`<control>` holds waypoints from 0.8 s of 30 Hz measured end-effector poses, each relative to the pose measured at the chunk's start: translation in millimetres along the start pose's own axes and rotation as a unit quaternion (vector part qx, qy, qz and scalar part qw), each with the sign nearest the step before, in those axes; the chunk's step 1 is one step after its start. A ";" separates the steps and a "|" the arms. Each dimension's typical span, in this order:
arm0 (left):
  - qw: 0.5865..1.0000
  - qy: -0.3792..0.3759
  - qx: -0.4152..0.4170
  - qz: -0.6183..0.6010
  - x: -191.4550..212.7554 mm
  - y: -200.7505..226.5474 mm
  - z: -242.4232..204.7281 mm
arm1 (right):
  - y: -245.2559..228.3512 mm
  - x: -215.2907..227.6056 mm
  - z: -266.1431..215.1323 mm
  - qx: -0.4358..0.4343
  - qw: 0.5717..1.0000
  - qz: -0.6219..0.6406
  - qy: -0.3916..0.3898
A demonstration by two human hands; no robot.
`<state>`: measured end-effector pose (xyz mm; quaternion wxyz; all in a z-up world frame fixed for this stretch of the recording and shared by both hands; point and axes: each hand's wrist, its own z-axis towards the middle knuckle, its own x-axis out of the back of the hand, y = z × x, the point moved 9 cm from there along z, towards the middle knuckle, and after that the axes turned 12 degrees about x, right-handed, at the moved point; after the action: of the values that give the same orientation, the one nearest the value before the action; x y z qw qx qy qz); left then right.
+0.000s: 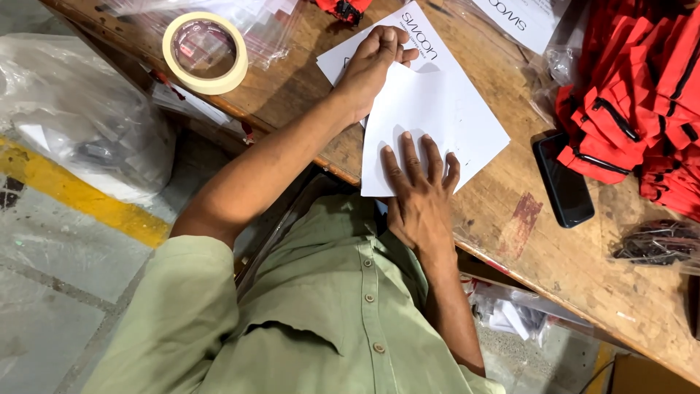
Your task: The person organizes assembly instructions and hardware packets, placing a small red bag into a folded instruction manual.
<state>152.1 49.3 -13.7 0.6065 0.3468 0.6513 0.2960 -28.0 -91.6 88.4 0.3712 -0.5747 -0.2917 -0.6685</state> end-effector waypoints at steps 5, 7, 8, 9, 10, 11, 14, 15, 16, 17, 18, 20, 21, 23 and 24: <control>0.998 0.004 -0.004 0.058 2.8 -1.1 -0.3 | 1.8 -7.5 -0.9 0.005 1.000 0.002 -0.004; 0.999 0.003 -0.007 0.051 2.7 0.6 -1.5 | 2.2 -6.7 -1.0 0.000 1.000 -0.002 -0.008; 0.996 0.002 -0.008 0.092 0.5 2.4 -2.7 | 1.6 -5.5 -0.4 0.000 1.000 0.004 -0.013; 0.991 0.001 -0.010 0.134 -2.3 4.1 -3.3 | 1.4 -4.1 0.2 -0.001 1.000 0.009 -0.019; 0.991 -0.001 -0.010 0.134 -1.5 3.0 -2.3 | 0.6 -2.1 0.9 -0.002 1.000 0.009 -0.019; 0.991 0.001 -0.022 0.134 -1.5 3.8 -1.3 | -0.7 -1.9 1.4 0.002 0.999 0.014 -0.030; 0.989 0.004 -0.026 0.145 -4.9 9.8 -6.7 | -1.7 -2.1 0.1 0.015 0.999 0.008 -0.047; 0.988 0.007 -0.017 0.156 -7.6 12.6 -7.7 | -1.5 -2.1 0.0 0.026 0.998 -0.002 -0.053; 0.988 0.002 -0.019 0.156 -7.6 11.4 -7.4 | 4.3 2.6 0.0 0.022 0.998 -0.006 -0.051; 0.986 0.013 -0.024 0.164 -6.1 11.2 -6.6 | 8.8 3.6 -0.6 0.024 0.997 0.021 -0.065; 0.984 0.025 -0.029 0.172 -4.7 10.9 -5.8 | 13.2 4.9 -1.6 0.026 0.995 0.049 -0.080; 0.981 0.018 -0.044 0.190 -5.5 11.8 -8.9 | 39.2 16.1 7.4 -0.017 0.993 0.118 -0.021; 0.976 0.019 -0.058 0.208 -6.4 13.7 -10.0 | 56.0 24.6 10.4 -0.053 0.980 0.190 0.035; 0.977 0.019 -0.050 0.208 -7.8 12.7 -10.5 | 74.3 25.1 26.0 -0.070 0.968 0.236 0.049; 0.977 0.028 -0.040 0.207 -6.5 12.3 -9.7 | 84.1 24.7 34.4 -0.081 0.953 0.288 0.058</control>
<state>143.8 51.6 0.9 0.5275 0.4410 0.5696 0.4503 59.4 -114.1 115.5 0.5161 -0.6229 -0.0371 -0.5868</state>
